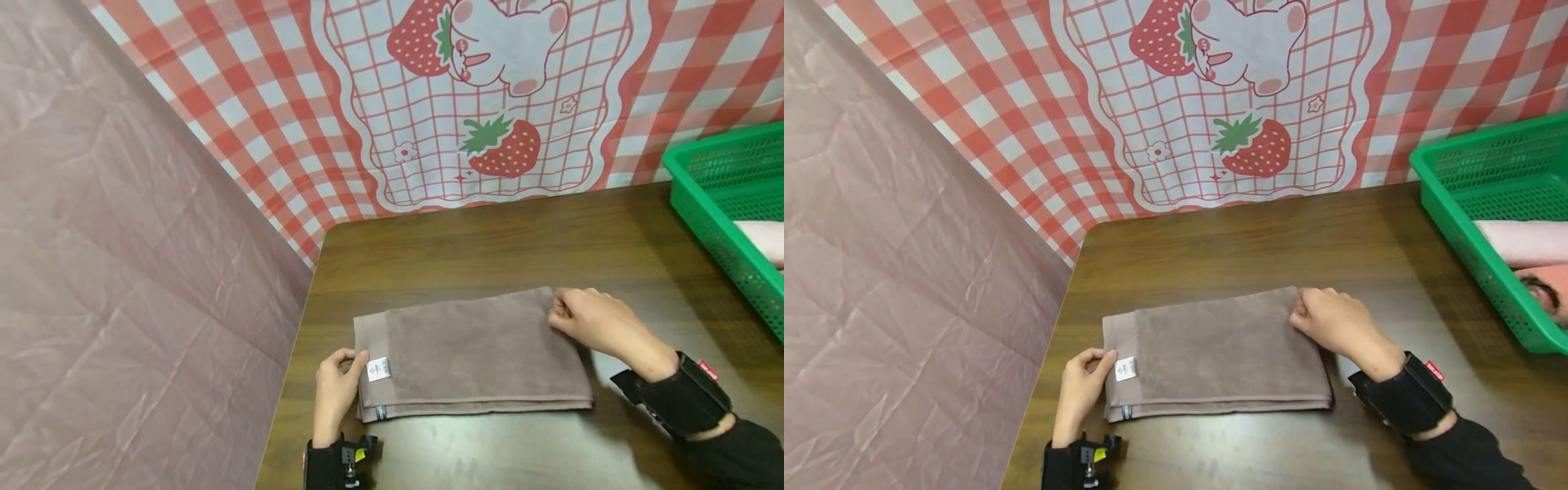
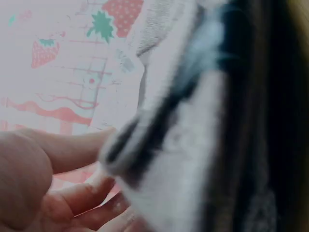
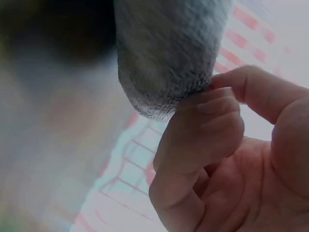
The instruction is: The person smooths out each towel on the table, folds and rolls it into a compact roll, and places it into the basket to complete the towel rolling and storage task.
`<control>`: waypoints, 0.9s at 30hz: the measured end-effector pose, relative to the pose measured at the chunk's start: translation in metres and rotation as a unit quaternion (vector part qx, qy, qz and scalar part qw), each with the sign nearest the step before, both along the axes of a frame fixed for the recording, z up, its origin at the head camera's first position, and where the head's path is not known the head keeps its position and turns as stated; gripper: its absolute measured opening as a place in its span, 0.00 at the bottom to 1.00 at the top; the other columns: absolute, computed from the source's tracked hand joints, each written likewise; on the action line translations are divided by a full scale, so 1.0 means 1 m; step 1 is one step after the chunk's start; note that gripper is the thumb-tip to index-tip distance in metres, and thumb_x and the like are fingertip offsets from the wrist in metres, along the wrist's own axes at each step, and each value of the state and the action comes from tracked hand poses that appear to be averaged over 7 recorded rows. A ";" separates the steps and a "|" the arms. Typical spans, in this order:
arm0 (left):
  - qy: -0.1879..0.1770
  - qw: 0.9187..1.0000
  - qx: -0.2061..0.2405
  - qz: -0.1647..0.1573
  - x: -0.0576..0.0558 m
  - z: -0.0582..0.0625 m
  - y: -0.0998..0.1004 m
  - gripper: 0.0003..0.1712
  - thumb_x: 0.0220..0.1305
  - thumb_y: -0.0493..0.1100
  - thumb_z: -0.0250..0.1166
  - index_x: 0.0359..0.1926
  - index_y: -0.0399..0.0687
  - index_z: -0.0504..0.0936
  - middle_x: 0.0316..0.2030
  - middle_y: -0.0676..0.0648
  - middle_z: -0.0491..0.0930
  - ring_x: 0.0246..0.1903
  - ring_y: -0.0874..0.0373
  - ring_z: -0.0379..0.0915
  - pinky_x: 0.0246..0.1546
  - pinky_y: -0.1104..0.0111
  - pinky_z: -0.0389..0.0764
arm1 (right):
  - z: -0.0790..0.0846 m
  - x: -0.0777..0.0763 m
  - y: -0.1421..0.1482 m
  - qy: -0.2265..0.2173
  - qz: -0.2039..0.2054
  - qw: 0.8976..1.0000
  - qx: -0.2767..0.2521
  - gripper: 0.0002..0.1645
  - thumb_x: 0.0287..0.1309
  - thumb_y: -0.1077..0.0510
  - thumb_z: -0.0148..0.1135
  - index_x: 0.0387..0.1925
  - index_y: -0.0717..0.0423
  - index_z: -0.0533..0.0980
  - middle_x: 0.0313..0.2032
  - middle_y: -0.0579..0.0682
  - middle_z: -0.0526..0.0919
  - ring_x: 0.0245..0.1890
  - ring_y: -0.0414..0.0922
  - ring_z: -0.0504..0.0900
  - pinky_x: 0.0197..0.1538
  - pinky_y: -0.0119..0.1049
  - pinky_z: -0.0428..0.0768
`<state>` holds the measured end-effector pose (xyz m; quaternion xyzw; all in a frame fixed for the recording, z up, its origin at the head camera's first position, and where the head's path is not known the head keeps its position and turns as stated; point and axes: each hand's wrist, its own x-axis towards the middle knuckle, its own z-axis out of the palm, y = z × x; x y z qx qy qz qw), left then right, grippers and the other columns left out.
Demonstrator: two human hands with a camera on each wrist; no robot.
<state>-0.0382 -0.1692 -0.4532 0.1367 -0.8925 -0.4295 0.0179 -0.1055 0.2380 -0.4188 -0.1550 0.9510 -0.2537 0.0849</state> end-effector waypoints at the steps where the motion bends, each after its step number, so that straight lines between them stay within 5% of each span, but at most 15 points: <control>1: -0.006 1.000 -0.011 0.000 0.000 -0.002 -0.001 0.19 0.67 0.47 0.66 0.46 0.34 0.83 0.39 0.38 0.86 0.39 0.47 0.85 0.38 0.57 0.83 | -0.003 0.000 -0.002 -0.008 0.001 1.000 0.001 0.16 0.66 0.58 0.56 0.22 0.51 0.66 0.19 0.44 0.64 0.19 0.40 0.62 0.26 0.35 0.58; 7: 0.002 0.996 -0.091 0.014 0.001 -0.008 0.000 0.16 0.59 0.43 0.72 0.44 0.38 0.82 0.38 0.42 0.84 0.36 0.49 0.82 0.37 0.57 0.80 | -0.016 0.002 -0.003 -0.106 -0.019 0.993 0.042 0.27 0.66 0.37 0.56 0.26 0.54 0.67 0.21 0.48 0.69 0.20 0.43 0.69 0.25 0.37 0.64; 11: 0.055 0.987 -0.150 -0.024 -0.002 -0.008 0.002 0.30 0.53 0.36 0.76 0.56 0.38 0.74 0.52 0.36 0.75 0.50 0.44 0.75 0.50 0.51 0.76 | -0.017 0.002 0.000 -0.145 -0.017 0.988 0.051 0.34 0.62 0.29 0.55 0.23 0.55 0.67 0.20 0.49 0.69 0.18 0.44 0.70 0.24 0.38 0.66; 13: 0.101 0.972 -0.194 -0.081 -0.004 -0.007 0.004 0.38 0.50 0.30 0.76 0.62 0.39 0.70 0.59 0.34 0.69 0.58 0.40 0.69 0.56 0.46 0.71 | -0.017 0.003 0.001 -0.146 -0.010 0.988 0.048 0.33 0.60 0.30 0.59 0.22 0.54 0.68 0.19 0.48 0.69 0.18 0.43 0.70 0.24 0.37 0.65; 16: 0.151 0.933 -0.268 -0.185 -0.006 -0.007 0.009 0.43 0.45 0.21 0.71 0.64 0.44 0.72 0.68 0.32 0.62 0.67 0.35 0.59 0.62 0.41 0.63 | -0.020 0.005 0.003 -0.136 0.012 0.990 0.039 0.28 0.59 0.37 0.64 0.24 0.55 0.69 0.21 0.47 0.69 0.21 0.43 0.68 0.26 0.37 0.64; 20: 0.115 0.890 -0.317 -0.306 -0.007 -0.005 0.020 0.46 0.43 0.18 0.63 0.65 0.52 0.76 0.72 0.38 0.61 0.73 0.38 0.52 0.66 0.36 0.55 | -0.023 0.003 0.007 -0.118 0.041 0.992 0.017 0.19 0.62 0.49 0.64 0.28 0.58 0.69 0.24 0.49 0.70 0.25 0.44 0.69 0.29 0.38 0.66; 23: 0.067 0.874 -0.329 -0.352 -0.006 -0.001 0.030 0.45 0.45 0.22 0.64 0.66 0.54 0.75 0.72 0.43 0.64 0.74 0.41 0.51 0.67 0.33 0.47 | -0.024 0.000 0.012 -0.098 0.038 0.994 -0.004 0.15 0.62 0.56 0.63 0.31 0.60 0.68 0.25 0.51 0.71 0.27 0.46 0.72 0.31 0.41 0.69; 27: 0.039 0.865 -0.329 -0.377 -0.006 0.005 0.041 0.44 0.48 0.29 0.65 0.68 0.58 0.73 0.71 0.46 0.66 0.73 0.44 0.55 0.67 0.32 0.42 | -0.024 -0.005 0.023 -0.077 0.016 0.996 -0.033 0.15 0.62 0.60 0.61 0.32 0.61 0.62 0.24 0.50 0.65 0.25 0.45 0.67 0.30 0.40 0.66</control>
